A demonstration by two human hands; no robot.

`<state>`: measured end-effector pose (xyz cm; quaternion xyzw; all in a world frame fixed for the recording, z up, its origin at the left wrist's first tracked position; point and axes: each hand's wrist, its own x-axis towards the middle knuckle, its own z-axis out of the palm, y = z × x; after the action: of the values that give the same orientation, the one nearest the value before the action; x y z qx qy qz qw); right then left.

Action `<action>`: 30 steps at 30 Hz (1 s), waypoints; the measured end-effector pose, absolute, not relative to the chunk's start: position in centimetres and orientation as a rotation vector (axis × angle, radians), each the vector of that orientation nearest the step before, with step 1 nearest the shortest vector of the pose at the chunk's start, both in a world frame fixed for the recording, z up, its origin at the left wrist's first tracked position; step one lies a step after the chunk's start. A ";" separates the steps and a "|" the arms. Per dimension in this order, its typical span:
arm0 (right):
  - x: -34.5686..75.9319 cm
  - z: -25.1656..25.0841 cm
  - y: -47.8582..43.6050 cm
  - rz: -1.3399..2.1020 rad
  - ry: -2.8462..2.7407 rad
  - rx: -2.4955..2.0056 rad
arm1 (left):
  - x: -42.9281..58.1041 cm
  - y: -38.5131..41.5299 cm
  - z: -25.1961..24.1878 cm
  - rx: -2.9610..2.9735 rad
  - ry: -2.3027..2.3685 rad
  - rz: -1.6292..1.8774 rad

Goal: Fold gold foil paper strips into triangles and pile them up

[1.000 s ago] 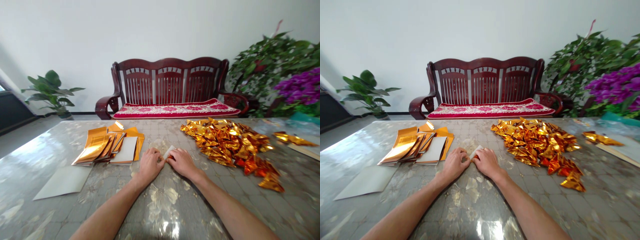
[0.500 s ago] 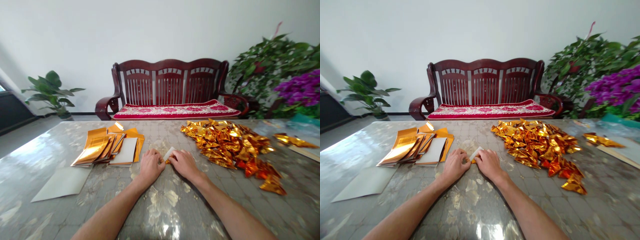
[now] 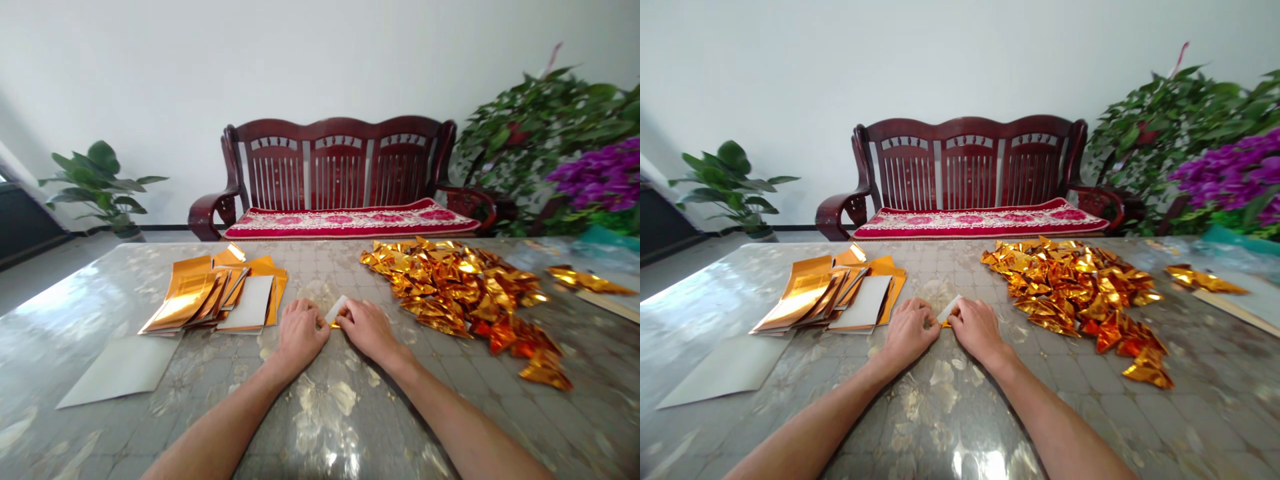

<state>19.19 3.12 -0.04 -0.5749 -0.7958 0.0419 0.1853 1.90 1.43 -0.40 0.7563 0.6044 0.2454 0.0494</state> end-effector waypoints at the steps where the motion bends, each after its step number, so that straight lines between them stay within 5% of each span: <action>1: 19.2 0.0 3.1 0.124 -2.240 -1.622 | 1.9 1.4 -0.4 2.299 1.840 0.744; 12: 19.3 0.1 3.2 0.128 -2.108 -1.785 | 1.9 0.9 -0.3 2.316 1.845 0.783; 30: 20.2 -0.5 2.8 0.212 -2.210 -1.583 | 2.8 0.1 0.0 2.848 1.138 0.594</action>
<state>20.24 2.77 -0.47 -0.5680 -0.7932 0.0760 0.2059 2.85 0.09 0.00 0.9117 0.3643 0.1900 0.0091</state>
